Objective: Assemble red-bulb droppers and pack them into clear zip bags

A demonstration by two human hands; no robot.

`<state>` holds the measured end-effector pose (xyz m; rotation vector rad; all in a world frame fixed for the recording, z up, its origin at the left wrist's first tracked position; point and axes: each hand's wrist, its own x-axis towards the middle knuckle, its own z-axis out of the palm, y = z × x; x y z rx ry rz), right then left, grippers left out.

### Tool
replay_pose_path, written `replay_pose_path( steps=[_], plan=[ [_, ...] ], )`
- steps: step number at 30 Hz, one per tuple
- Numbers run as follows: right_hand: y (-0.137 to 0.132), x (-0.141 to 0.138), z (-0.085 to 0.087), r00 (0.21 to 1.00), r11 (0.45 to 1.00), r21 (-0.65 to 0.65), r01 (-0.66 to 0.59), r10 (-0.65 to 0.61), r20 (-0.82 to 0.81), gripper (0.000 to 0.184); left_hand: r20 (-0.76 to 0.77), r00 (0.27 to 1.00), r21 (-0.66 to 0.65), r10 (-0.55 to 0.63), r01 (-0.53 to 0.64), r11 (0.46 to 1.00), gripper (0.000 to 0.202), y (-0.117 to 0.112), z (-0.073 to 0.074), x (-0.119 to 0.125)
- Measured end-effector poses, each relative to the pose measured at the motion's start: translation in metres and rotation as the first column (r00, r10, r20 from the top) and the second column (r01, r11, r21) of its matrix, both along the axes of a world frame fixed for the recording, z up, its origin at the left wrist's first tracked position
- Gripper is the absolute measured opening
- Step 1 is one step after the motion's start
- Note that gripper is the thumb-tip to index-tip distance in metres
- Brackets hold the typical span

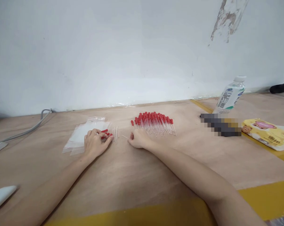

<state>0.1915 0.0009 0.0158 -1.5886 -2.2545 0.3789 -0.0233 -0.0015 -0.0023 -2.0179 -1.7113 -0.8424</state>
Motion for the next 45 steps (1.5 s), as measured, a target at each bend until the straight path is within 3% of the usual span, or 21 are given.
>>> replay_pose_path(
  steps=[3,6,9,17,21,23,29,38,42,45],
  plan=[
    [-0.013,0.023,-0.003,0.991,0.993,0.016,-0.115,0.115,-0.062,0.005,0.054,0.999,0.092,0.003,-0.008,0.996,0.024,-0.004,0.002,0.002],
    [-0.020,0.038,-0.010,0.975,0.984,0.085,-0.155,0.166,-0.150,0.011,0.034,0.976,0.140,-0.214,0.207,0.968,0.020,-0.014,0.005,0.010],
    [-0.023,0.041,-0.019,0.967,0.978,0.158,-0.133,0.163,-0.194,0.019,-0.028,0.917,0.042,-0.397,0.398,0.916,0.016,-0.026,0.006,0.021],
    [-0.026,0.034,-0.028,0.991,0.942,0.321,-0.098,0.123,-0.059,0.012,-0.048,0.875,-0.090,-0.481,0.476,0.875,0.015,-0.029,0.003,0.035],
    [-0.027,0.034,-0.031,0.994,0.911,0.401,-0.094,0.108,-0.012,0.010,0.042,0.853,-0.076,-0.521,0.522,0.849,0.014,-0.025,-0.001,0.035],
    [-0.026,0.034,-0.033,0.990,0.899,0.431,-0.077,0.120,-0.073,0.010,0.120,0.819,-0.077,-0.561,0.571,0.817,0.015,-0.025,-0.002,0.035],
    [-0.026,0.031,-0.031,0.914,0.909,0.401,-0.115,0.255,-0.315,0.010,0.353,0.768,-0.181,-0.535,0.617,0.766,0.014,-0.026,-0.002,0.037],
    [-0.027,0.030,-0.029,0.876,0.868,0.445,-0.220,0.376,-0.301,0.019,0.452,0.720,-0.230,-0.527,0.665,0.711,0.018,-0.024,-0.004,0.036],
    [-0.026,0.031,-0.028,0.860,0.872,0.417,-0.255,0.402,-0.315,0.021,0.553,0.645,-0.230,-0.527,0.726,0.647,0.017,-0.023,-0.007,0.037],
    [-0.025,0.031,-0.024,0.850,0.885,0.363,-0.291,0.414,-0.325,0.021,0.668,0.543,-0.225,-0.508,0.799,0.558,0.019,-0.021,-0.012,0.037]
  ],
)
